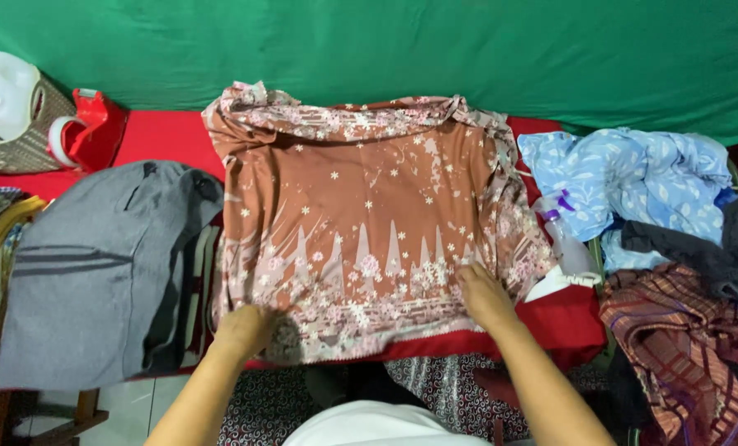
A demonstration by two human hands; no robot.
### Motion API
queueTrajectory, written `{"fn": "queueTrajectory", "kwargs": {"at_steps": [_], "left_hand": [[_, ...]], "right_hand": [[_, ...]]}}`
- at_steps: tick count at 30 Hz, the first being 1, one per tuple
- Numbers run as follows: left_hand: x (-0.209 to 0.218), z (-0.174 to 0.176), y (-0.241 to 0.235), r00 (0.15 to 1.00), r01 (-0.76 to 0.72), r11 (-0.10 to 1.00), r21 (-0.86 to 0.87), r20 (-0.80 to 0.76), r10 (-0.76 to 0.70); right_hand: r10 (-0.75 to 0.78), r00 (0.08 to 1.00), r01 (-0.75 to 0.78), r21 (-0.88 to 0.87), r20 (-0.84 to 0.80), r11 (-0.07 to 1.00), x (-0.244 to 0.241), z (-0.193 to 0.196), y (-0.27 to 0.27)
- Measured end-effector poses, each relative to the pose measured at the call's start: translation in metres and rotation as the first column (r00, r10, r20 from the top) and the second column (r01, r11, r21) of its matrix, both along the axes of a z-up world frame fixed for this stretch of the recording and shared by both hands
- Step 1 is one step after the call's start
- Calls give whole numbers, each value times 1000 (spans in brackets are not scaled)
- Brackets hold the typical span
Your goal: The person is ironing a patterned cloth on an ironing station.
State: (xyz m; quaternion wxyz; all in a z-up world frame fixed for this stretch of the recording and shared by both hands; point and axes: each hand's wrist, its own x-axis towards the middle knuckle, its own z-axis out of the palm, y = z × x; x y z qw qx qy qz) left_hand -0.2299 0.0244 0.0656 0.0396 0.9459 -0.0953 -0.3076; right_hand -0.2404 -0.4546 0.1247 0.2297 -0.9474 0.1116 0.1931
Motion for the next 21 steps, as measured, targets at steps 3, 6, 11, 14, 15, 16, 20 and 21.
{"fn": "queueTrajectory", "kwargs": {"at_steps": [3,6,11,14,15,16,20,21], "left_hand": [[41,9,-32,884,79,963,-259,465,52],[84,25,-83,899,129,959,-251,438,-6],[170,-23,-81,697,232,962,-143,714,-63],[226,-51,-50,721,-40,999,18,693,17],[243,-58,-40,717,-168,983,80,694,66],[254,-20,-50,726,-169,982,84,684,66],[303,3,-47,693,-517,829,-215,464,552],[313,-24,-35,679,-502,849,-162,534,503]], "right_hand": [[136,976,-104,-181,172,978,40,-41,12],[260,908,-215,-167,329,962,77,-65,34],[423,869,-302,-402,257,864,170,-81,-4],[239,935,-122,-395,261,911,237,-67,-34],[63,971,12,-312,230,950,261,-59,-41],[65,974,6,-310,218,951,278,-61,-45],[-84,964,163,-311,252,936,341,-74,-55],[-145,956,218,-286,255,933,353,-78,-56]]}}
